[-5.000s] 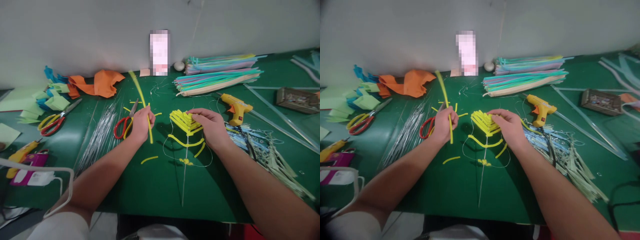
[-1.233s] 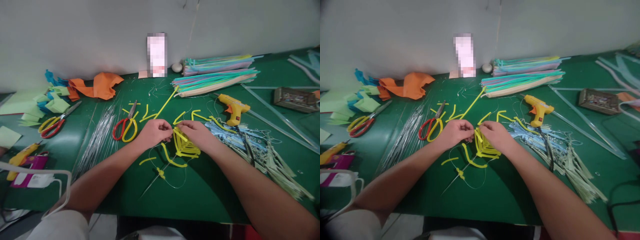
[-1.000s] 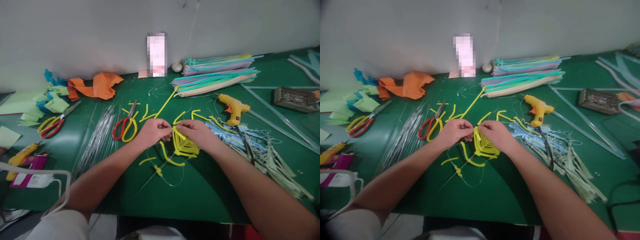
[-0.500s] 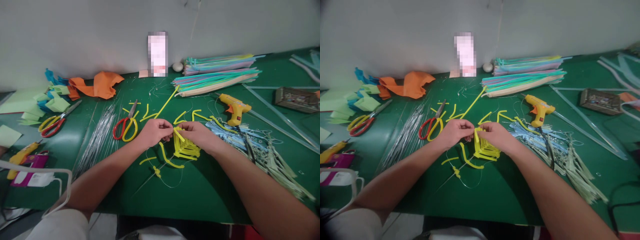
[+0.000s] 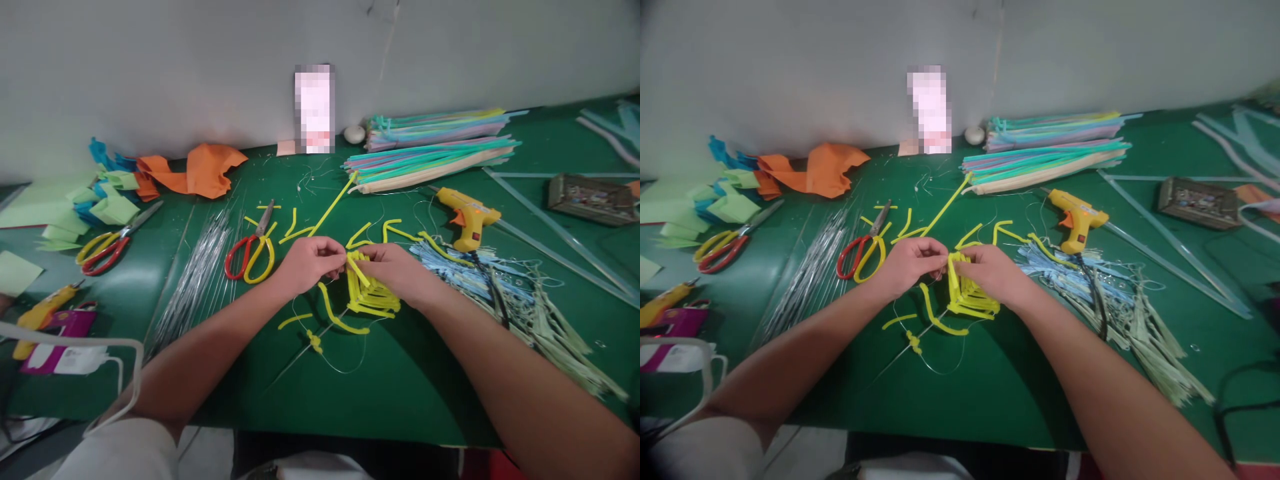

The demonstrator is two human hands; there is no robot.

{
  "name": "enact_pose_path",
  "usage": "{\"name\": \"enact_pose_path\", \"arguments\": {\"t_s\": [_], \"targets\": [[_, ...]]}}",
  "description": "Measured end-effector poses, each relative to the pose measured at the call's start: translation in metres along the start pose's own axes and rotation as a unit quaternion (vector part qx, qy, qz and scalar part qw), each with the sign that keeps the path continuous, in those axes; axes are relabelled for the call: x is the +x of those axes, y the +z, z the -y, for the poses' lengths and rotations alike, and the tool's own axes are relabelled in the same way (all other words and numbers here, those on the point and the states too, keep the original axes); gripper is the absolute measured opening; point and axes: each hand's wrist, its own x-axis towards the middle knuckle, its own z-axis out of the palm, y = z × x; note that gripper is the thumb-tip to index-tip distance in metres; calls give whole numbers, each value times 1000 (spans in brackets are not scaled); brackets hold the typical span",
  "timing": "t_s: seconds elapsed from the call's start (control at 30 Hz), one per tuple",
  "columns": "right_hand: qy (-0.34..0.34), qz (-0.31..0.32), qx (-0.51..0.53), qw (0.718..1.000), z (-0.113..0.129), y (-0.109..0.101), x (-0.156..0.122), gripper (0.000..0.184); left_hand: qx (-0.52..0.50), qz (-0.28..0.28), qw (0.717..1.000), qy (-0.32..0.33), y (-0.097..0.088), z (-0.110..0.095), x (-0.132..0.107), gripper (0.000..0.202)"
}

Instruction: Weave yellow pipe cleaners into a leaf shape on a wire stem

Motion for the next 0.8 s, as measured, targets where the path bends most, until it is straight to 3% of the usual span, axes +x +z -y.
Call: {"name": "enact_pose_path", "arguments": {"t_s": [0.27,0.5,0.8], "targets": [[-42,9,21,999,-6,3,3,24,-20,8,1000,2,-1,-1,1,12],[-68,11,-35,997,-9,3,6,22,-5,0,999,-48,0,-8,1,12],[-44,0,-60,997,-8,3,6,27,6,-1,998,-70,0,-10,1,8]]}}
